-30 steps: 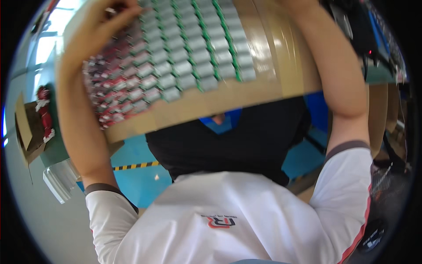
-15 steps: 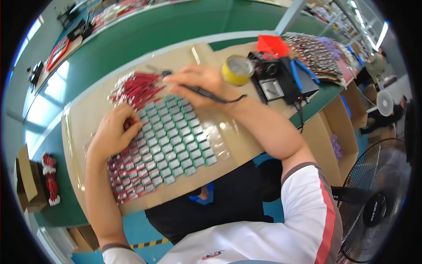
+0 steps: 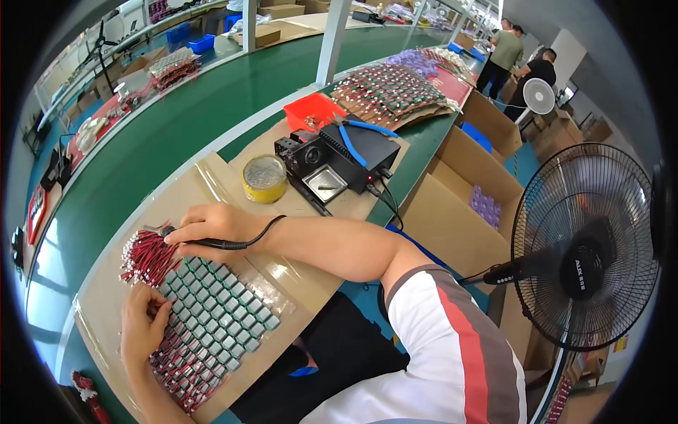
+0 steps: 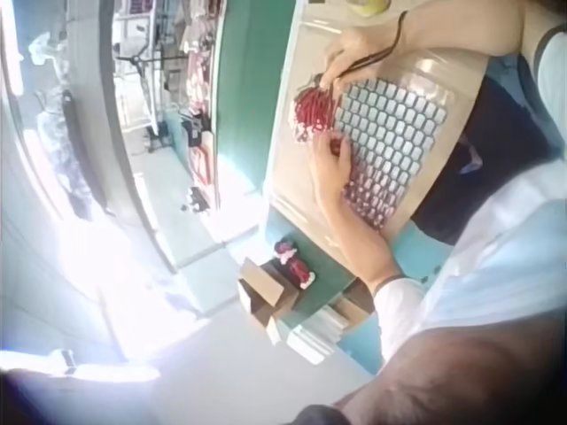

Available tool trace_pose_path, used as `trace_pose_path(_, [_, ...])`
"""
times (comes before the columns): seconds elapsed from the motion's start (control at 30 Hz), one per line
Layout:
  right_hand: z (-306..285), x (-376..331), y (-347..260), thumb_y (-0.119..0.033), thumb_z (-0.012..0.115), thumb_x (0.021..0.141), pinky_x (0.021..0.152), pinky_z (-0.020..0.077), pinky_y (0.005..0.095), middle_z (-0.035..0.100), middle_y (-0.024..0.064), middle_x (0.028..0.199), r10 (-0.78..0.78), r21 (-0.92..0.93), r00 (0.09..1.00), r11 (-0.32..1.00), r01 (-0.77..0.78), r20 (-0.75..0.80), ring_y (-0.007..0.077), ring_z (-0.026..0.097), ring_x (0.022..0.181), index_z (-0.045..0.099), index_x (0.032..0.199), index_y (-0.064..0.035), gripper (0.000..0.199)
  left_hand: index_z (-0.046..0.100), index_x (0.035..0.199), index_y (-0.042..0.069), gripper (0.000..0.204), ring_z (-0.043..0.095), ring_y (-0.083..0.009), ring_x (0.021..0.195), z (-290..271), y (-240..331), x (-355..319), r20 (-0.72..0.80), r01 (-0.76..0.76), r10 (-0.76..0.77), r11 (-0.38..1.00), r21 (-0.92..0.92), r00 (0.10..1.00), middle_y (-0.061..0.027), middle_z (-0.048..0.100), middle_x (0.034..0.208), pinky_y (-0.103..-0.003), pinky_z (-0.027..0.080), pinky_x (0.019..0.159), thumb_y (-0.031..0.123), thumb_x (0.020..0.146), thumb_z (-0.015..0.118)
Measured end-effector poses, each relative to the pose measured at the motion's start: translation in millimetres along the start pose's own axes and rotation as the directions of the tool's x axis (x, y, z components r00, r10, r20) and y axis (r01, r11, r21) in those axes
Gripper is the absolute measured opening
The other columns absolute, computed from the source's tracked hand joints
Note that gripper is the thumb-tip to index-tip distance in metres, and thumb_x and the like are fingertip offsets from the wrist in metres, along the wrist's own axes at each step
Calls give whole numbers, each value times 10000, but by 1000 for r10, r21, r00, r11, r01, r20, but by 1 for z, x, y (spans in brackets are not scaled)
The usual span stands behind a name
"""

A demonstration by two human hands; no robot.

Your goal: Soldering wires onto small electronic components arranged in a grid at a factory workbench.

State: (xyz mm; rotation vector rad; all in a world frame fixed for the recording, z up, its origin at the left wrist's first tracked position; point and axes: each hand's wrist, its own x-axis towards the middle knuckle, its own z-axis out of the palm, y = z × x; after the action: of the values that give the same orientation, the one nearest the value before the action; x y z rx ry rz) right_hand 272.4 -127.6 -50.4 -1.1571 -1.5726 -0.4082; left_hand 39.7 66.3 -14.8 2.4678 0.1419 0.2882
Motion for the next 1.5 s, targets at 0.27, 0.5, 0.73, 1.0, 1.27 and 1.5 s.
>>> trace_pose_path(0.27, [1, 2, -2, -136, 849, 867, 754, 603, 396, 733, 144, 941, -5, 4, 1000, 1000, 5, 22, 316, 729, 849, 750, 1182, -82, 334, 589, 855, -15, 159, 584, -188, 656, -3, 4, -1, 15, 11, -11, 999, 40, 1000, -91, 562, 833, -320, 481, 606, -41, 850, 746])
trace_pose_path(0.5, [1, 0, -3, -156, 831, 884, 750, 603, 401, 727, 145, 948, 29, 38, 998, 999, -31, 53, 324, 729, 839, 751, 1184, -96, 316, 595, 865, -18, 142, 587, -196, 695, -2, 2, -2, 31, 62, -63, 998, 21, 998, -102, 560, 861, -322, 485, 629, -32, 876, 737])
trace_pose_path(0.73, [-3, -2, -5, -167, 829, 889, 762, 602, 418, 733, 159, 976, 52, 43, 996, 998, -55, 70, 344, 731, 852, 742, 1198, -79, 333, 596, 891, -14, 137, 580, -215, 706, 0, 5, 0, 35, 45, -45, 999, 9, 998, -104, 552, 866, -334, 483, 644, -25, 878, 732])
trace_pose_path(1.0, [-13, 8, -15, -193, 805, 940, 738, 583, 429, 739, 189, 935, 85, -111, 990, 991, -72, 113, 366, 708, 811, 727, 1245, -38, 352, 645, 903, 30, 119, 620, -320, 794, -5, -4, -1, 53, 12, -15, 999, 51, 998, -144, 601, 866, -431, 512, 727, 98, 892, 742])
trace_pose_path(1.27, [-3, 13, -25, -18, 644, 1045, 794, 637, 328, 776, 192, 1085, 446, 192, 874, 857, -479, 192, 220, 788, 834, 663, 1352, 64, 318, 660, 952, 27, 153, 654, -314, 871, -9, -10, -11, 19, -108, 106, 988, 108, 994, -127, 649, 942, -413, 526, 782, 162, 947, 732])
trace_pose_path(1.5, [-20, -12, -31, -52, 627, 1047, 791, 638, 345, 779, 190, 1016, 410, 246, 862, 839, -485, 298, 225, 783, 807, 679, 1313, 80, 302, 655, 976, 31, 147, 645, -331, 928, -3, -17, -8, -29, -147, 150, 985, 92, 988, -125, 637, 983, -436, 522, 833, 155, 942, 725])
